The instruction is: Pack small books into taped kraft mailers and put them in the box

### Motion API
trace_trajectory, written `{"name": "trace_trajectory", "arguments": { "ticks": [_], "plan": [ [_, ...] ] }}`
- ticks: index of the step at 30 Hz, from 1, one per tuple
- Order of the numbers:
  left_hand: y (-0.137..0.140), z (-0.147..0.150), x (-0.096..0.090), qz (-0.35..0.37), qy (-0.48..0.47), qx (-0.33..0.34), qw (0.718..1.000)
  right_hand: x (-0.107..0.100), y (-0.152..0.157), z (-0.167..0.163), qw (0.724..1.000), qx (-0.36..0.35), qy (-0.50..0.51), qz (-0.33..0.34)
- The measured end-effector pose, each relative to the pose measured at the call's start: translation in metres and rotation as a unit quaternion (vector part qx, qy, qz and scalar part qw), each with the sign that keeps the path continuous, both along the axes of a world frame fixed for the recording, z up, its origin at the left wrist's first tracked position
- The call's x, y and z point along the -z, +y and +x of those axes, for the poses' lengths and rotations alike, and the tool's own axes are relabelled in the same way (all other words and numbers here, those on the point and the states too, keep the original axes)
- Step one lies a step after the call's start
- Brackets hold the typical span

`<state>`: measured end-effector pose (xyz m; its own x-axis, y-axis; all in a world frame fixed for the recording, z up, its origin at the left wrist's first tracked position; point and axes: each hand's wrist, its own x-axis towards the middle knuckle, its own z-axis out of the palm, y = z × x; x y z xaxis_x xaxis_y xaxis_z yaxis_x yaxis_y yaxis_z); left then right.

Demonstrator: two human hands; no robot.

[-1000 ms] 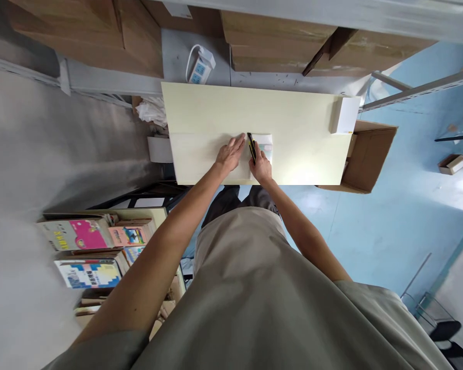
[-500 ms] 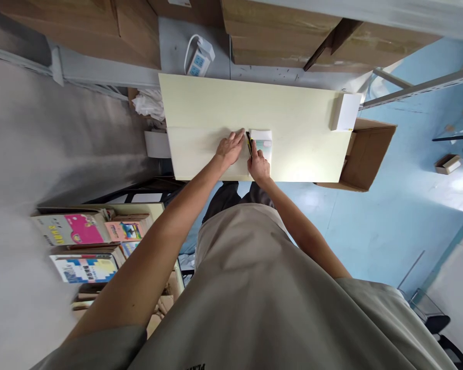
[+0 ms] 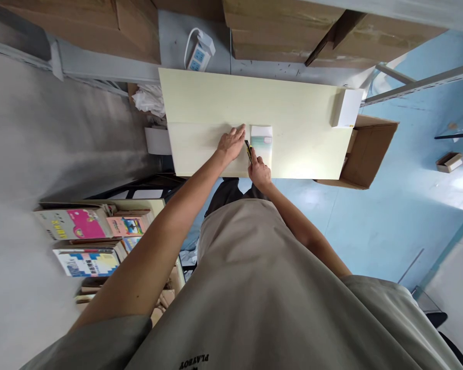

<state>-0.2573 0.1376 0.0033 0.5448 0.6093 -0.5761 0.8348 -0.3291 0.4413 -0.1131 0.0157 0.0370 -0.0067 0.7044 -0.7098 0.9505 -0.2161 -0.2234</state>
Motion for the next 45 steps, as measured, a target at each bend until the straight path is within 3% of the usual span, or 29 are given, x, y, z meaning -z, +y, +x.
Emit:
{"name": "trace_trajectory", "arguments": {
  "ticks": [13, 21, 28, 32, 36, 40, 42, 45],
  "plan": [
    [-0.006, 0.001, 0.001, -0.001, -0.005, -0.008, 1.000, -0.008, -0.047, 0.010, 0.992, -0.110, -0.026, -0.064],
    [-0.011, 0.002, -0.001, 0.001, -0.023, -0.028, 0.999, -0.011, -0.051, 0.015, 0.983, -0.158, -0.013, -0.094],
    [-0.013, 0.003, 0.012, 0.018, -0.022, -0.044, 0.999, -0.043, -0.051, 0.020, 0.974, -0.199, 0.016, -0.105],
    [-0.029, -0.001, 0.015, 0.029, -0.030, -0.074, 0.996, -0.073, -0.043, 0.037, 0.985, -0.155, 0.027, -0.073],
    [-0.063, -0.007, -0.003, 0.056, -0.039, -0.098, 0.993, -0.097, -0.026, 0.056, 0.997, -0.071, 0.004, -0.020],
    [-0.085, -0.007, -0.037, 0.072, -0.046, -0.042, 0.995, -0.117, 0.003, 0.067, 0.997, 0.019, -0.007, 0.077],
    [-0.079, -0.004, -0.057, 0.100, -0.049, -0.025, 0.993, -0.129, 0.024, 0.070, 0.990, 0.046, -0.001, 0.137],
    [-0.045, 0.003, -0.095, 0.178, -0.071, -0.035, 0.981, -0.155, 0.067, 0.075, 0.968, 0.046, 0.016, 0.245]
  ]
}}
